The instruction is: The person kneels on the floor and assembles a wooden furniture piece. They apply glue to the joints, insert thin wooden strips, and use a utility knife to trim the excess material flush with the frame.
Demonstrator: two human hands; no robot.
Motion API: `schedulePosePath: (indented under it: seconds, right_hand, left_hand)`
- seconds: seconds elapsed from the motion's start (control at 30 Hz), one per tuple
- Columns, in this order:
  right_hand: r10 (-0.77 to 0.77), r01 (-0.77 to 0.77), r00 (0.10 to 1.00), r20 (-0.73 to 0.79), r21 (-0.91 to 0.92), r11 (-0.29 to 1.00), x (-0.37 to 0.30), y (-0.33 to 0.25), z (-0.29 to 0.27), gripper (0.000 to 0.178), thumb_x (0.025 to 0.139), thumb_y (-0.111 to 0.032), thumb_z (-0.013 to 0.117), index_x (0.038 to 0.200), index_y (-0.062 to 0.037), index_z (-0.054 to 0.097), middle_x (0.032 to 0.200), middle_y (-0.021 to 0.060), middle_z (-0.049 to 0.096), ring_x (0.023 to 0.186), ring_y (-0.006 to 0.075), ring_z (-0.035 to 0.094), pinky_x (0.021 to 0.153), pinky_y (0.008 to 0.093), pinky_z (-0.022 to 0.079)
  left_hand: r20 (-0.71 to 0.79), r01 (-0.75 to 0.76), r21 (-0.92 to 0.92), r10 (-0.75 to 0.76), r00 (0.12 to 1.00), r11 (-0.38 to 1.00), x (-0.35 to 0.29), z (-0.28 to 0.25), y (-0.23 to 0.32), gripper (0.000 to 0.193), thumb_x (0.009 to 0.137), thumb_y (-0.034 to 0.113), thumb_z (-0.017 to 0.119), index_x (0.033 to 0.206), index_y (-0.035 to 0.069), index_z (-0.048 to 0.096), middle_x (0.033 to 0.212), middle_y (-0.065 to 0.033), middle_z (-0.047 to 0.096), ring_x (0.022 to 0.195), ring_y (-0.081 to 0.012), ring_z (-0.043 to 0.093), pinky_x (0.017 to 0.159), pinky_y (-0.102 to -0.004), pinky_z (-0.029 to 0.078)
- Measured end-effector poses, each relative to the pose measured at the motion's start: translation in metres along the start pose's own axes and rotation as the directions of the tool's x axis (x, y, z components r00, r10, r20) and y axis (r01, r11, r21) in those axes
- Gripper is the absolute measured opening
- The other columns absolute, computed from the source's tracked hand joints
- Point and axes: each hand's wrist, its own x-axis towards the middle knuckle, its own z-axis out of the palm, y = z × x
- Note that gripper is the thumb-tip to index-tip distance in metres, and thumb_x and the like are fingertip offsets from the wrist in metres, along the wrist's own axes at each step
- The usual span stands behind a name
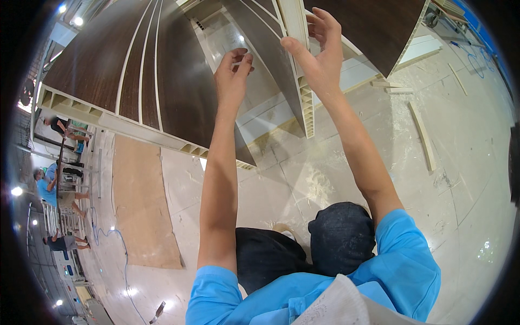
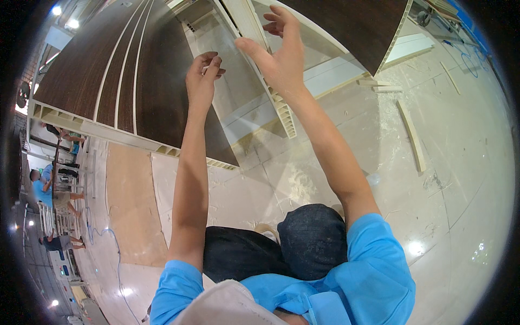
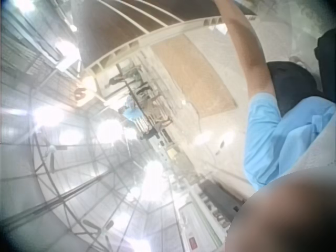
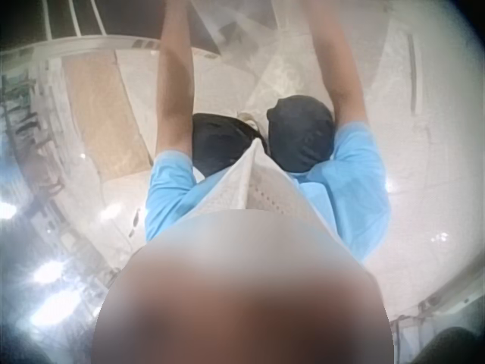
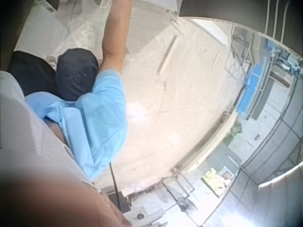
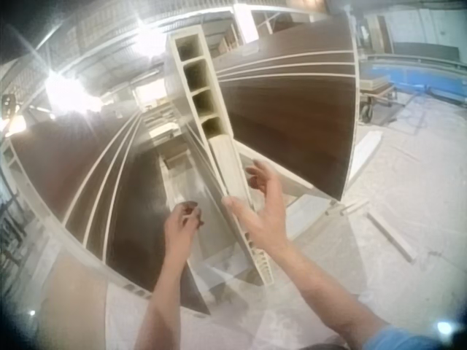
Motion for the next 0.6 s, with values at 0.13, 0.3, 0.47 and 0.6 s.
schedulePosePath:
  seconds: [0.13, 0.3, 0.47, 0.6]
  right_hand:
    - [0.051, -0.051, 0.997, -0.065, 0.004, 0.999, 0.006, -0.011, 0.005, 0.071, 0.094, -0.037, 0.083, 0.144, 0.0006, 0.051, 0.128, 0.0167, 0.065, 0.111, 0.0243, 0.065, 0.1, 0.0403, 0.051]
    - [0.131, -0.127, 0.99, -0.052, 0.068, 0.99, 0.023, -0.012, 0.008, 0.087, 0.085, -0.039, 0.092, 0.147, 0.0019, 0.046, 0.125, 0.0184, 0.065, 0.109, 0.0242, 0.066, 0.097, 0.0401, 0.053]
    - [0.053, -0.053, 0.998, -0.023, 0.001, 0.999, 0.039, -0.019, 0.006, 0.082, 0.085, -0.037, 0.091, 0.145, -0.0004, 0.049, 0.124, 0.0152, 0.066, 0.105, 0.023, 0.067, 0.096, 0.0385, 0.054]
    - [0.046, -0.046, 0.999, -0.007, -0.059, 0.997, 0.051, -0.034, 0.005, 0.075, 0.087, -0.034, 0.089, 0.143, -0.001, 0.051, 0.118, 0.0126, 0.068, 0.102, 0.0202, 0.067, 0.094, 0.0356, 0.054]
  left_hand:
    - [0.003, -0.004, 0.001, 0.004, 1.0, 1.0, 0.0, -0.003, 0.004, 0.034, 0.104, 0.023, 0.07, 0.127, -0.001, 0.069, 0.109, -0.0105, 0.074, 0.089, -0.018, 0.074, 0.081, -0.0314, 0.057]
    - [-0.008, 0.001, 0.02, -0.001, 1.0, 1.0, -0.002, -0.006, 0.005, 0.035, 0.103, 0.024, 0.07, 0.127, -0.001, 0.069, 0.11, -0.0106, 0.074, 0.089, -0.0183, 0.075, 0.081, -0.0312, 0.057]
    - [-0.024, -0.016, 0.001, 0.016, 1.0, 1.0, -0.003, -0.007, 0.005, 0.034, 0.101, 0.025, 0.072, 0.124, 0.0, 0.071, 0.108, -0.0114, 0.076, 0.088, -0.0188, 0.075, 0.08, -0.0317, 0.057]
    - [-0.025, -0.023, -0.028, 0.022, 0.999, 0.999, -0.001, -0.005, 0.003, 0.034, 0.101, 0.026, 0.073, 0.123, 0.0, 0.071, 0.108, -0.0109, 0.076, 0.087, -0.0187, 0.075, 0.079, -0.0315, 0.057]
